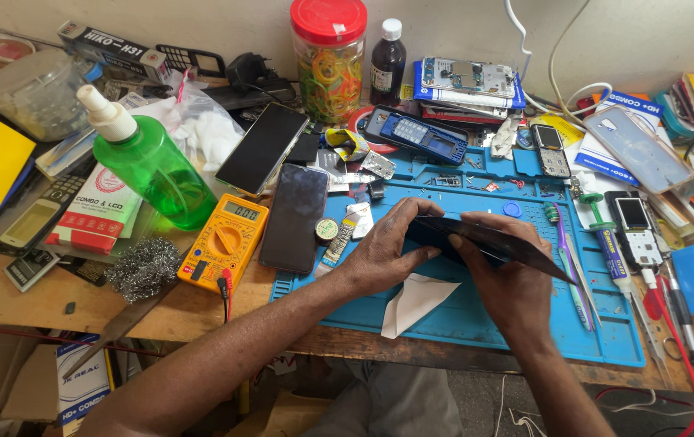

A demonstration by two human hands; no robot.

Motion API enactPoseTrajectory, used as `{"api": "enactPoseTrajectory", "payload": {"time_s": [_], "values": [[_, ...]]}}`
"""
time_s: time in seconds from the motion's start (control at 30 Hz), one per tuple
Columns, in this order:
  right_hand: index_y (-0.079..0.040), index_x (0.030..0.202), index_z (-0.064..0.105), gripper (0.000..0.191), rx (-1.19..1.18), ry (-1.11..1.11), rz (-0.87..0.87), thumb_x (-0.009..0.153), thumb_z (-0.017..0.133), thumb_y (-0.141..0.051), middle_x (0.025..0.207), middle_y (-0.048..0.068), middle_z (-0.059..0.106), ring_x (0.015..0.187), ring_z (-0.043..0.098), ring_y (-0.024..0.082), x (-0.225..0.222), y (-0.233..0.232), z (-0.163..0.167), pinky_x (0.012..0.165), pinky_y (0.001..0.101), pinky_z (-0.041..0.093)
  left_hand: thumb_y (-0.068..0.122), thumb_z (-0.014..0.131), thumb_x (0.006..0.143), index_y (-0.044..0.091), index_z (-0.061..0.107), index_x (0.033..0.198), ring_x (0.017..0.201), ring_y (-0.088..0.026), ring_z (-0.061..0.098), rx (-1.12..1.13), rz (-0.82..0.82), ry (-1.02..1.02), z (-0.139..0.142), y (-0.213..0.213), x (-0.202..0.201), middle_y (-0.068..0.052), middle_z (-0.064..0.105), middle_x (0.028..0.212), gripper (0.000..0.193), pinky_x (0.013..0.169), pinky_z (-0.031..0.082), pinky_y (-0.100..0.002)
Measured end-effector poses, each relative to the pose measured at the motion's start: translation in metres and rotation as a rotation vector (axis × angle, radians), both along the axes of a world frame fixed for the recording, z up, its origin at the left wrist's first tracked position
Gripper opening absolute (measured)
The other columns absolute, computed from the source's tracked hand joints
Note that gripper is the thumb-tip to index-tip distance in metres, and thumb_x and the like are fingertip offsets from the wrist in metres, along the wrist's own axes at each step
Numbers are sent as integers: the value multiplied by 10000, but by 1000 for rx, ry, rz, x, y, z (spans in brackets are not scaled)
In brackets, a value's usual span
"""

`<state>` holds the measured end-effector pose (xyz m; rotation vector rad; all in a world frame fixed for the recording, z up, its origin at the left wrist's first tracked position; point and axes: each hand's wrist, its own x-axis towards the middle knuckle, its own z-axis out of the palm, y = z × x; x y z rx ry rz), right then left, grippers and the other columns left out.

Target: The person removes the back cover of a smartphone, detaches the battery, and then reassembles the device by placing the back cover back on. The workspace is cluttered with tools and electronic parts.

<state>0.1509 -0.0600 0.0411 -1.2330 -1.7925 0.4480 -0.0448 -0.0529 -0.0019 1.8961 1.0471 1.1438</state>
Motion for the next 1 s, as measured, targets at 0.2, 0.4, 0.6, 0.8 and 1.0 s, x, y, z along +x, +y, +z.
{"api": "enactPoseTrajectory", "payload": {"time_s": [0.2, 0.4, 0.6, 0.8, 1.0], "values": [[-58, 1042, 719, 283, 82, -9, 0, 831, 879, -157, 981, 61, 720, 881, 691, 173, 6, 3, -2, 758, 307, 548, 153, 739, 936, 104, 440, 1378, 1319, -254, 583, -87, -6, -67, 1, 1, -4, -104, 596, 1277, 536, 1119, 489, -433], [-82, 960, 784, 172, 101, -79, 65, 826, 873, -145, 977, 48, 770, 855, 696, 174, 1, 7, 1, 783, 322, 535, 132, 725, 927, 110, 447, 1380, 1310, -258, 621, -155, -19, -75, 1, 2, -6, -106, 622, 1326, 532, 1113, 505, -431], [-94, 974, 782, 177, 67, -56, 64, 828, 871, -142, 977, 52, 791, 868, 708, 134, 0, 9, 0, 794, 302, 542, 167, 721, 934, 102, 459, 1400, 1362, -276, 574, -128, -36, -79, 1, 4, -8, -126, 606, 1375, 539, 1161, 465, -443], [-34, 1060, 749, 277, -51, -38, 4, 830, 871, -130, 976, 78, 768, 885, 707, 134, 45, 5, -9, 780, 299, 544, 244, 689, 932, 91, 471, 1404, 1327, -284, 573, -143, -52, -113, 1, 3, -6, -143, 619, 1340, 542, 1118, 445, -434], [66, 1100, 706, 367, -179, 260, -124, 913, 908, -178, 1013, 99, 764, 932, 706, 142, 115, -4, -11, 872, 286, 570, 419, 529, 1043, 103, 548, 1316, 1248, -223, 617, -242, -6, -178, 1, 8, 0, -89, 668, 1272, 418, 1052, 498, -383]]}}
